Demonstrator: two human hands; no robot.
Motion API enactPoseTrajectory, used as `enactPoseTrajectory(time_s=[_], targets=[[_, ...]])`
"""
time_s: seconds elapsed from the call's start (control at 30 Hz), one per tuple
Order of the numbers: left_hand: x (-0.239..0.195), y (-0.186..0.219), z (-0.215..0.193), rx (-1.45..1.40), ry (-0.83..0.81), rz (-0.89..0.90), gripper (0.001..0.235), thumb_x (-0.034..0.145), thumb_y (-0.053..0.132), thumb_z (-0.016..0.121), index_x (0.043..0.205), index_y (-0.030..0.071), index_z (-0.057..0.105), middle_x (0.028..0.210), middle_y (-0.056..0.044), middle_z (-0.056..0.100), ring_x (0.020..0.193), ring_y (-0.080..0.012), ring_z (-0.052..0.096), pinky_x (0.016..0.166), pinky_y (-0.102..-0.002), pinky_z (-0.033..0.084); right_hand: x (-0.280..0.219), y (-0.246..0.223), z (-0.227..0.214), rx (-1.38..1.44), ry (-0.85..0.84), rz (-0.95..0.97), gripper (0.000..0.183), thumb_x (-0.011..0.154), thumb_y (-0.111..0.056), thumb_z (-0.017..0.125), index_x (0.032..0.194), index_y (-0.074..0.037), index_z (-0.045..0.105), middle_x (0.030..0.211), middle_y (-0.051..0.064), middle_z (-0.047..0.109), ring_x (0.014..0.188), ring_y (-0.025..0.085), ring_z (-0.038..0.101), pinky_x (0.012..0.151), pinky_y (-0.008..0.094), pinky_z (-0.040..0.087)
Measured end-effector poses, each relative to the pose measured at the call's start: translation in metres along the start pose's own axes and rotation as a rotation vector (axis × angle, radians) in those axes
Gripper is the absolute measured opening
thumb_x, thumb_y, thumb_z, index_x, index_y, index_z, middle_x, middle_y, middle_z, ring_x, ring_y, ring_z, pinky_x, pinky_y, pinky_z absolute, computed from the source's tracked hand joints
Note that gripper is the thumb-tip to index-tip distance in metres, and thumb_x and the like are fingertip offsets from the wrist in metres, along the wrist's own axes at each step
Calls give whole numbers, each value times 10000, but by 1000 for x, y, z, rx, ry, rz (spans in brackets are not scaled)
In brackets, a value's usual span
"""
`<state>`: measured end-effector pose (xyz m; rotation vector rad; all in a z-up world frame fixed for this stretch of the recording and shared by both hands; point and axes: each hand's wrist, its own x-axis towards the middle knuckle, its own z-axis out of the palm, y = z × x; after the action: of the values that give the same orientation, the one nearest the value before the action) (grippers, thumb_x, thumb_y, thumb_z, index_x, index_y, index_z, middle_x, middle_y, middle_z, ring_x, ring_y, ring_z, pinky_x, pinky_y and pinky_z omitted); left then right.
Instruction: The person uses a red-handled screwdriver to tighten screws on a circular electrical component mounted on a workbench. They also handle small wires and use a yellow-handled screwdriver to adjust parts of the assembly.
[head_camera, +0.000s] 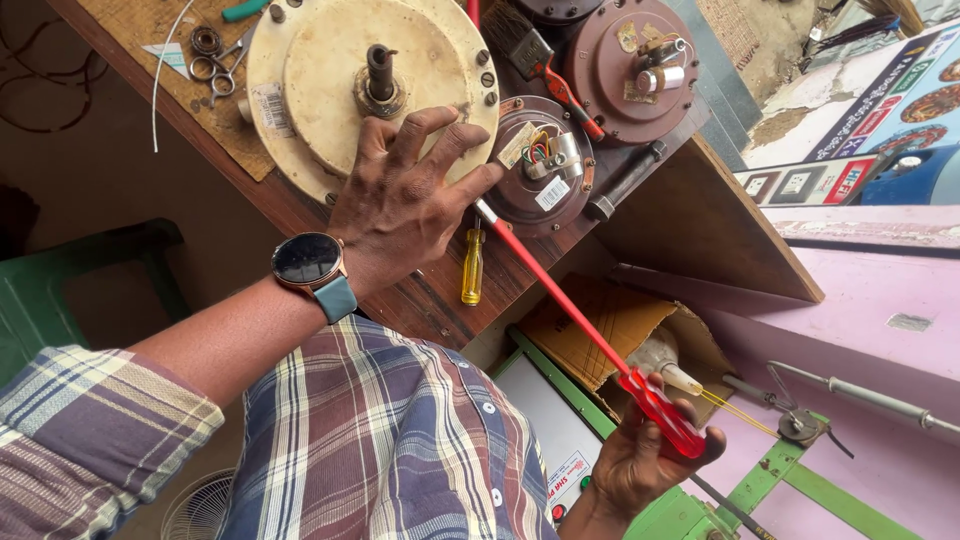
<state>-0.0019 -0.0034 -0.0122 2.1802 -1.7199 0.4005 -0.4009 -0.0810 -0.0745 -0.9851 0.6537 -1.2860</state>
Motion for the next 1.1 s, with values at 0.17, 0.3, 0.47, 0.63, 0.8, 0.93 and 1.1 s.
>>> enactPoseTrajectory(time_s=[0.17,0.3,0.47,0.63,0.8,0.93,1.1], targets=[[-1,-1,0,-36,-14,0,335,863,196,781,1186,278,748,1456,13,519,1407,-215,394,1045,-450,398,3,-10,-16,86,101,24,452,1025,55,643,1350,-227,505,1369,83,636,1345,386,590,1127,425,520],[-2,-1,-1,-5,-34,7,254,856,195,785,1102,238,741,1446,4,524,1406,-220,392,1038,-443,398,4,-13,-28,181,23,-6,442,1033,70,613,1334,-237,514,1373,84,635,1370,380,586,1104,399,515],[-1,-2,-1,-17,9,16,281,836,198,802,1107,240,739,1442,-3,522,1404,-219,387,1038,-438,396,-1,-5,-30,193,80,16,622,1027,101,598,1467,-333,528,1404,63,617,1390,360,560,1136,412,516],[1,-1,-3,-1,8,15,228,832,213,807,1045,234,729,1421,7,529,1397,-214,391,1034,-437,396,-3,0,-31,248,59,24,589,1023,85,598,1442,-326,557,1431,60,615,1408,373,547,1158,427,503],[0,-1,-6,-7,3,23,193,844,223,814,1007,226,712,1429,13,535,1406,-215,392,1029,-421,395,-6,4,-32,224,44,19,546,1024,87,591,1390,-319,595,1442,47,614,1431,361,523,1157,433,468],[1,1,-8,10,8,17,194,834,239,817,997,233,711,1418,23,551,1399,-209,398,1026,-416,397,-6,6,-30,255,14,63,537,998,77,634,1363,-315,612,1440,49,636,1440,350,529,1161,454,474],[3,3,-10,-18,7,5,162,848,247,820,955,235,700,1400,37,567,1401,-203,412,1028,-415,397,-8,10,-33,350,-42,135,501,913,-70,748,1354,-270,622,1439,94,657,1407,396,564,1152,515,497]])
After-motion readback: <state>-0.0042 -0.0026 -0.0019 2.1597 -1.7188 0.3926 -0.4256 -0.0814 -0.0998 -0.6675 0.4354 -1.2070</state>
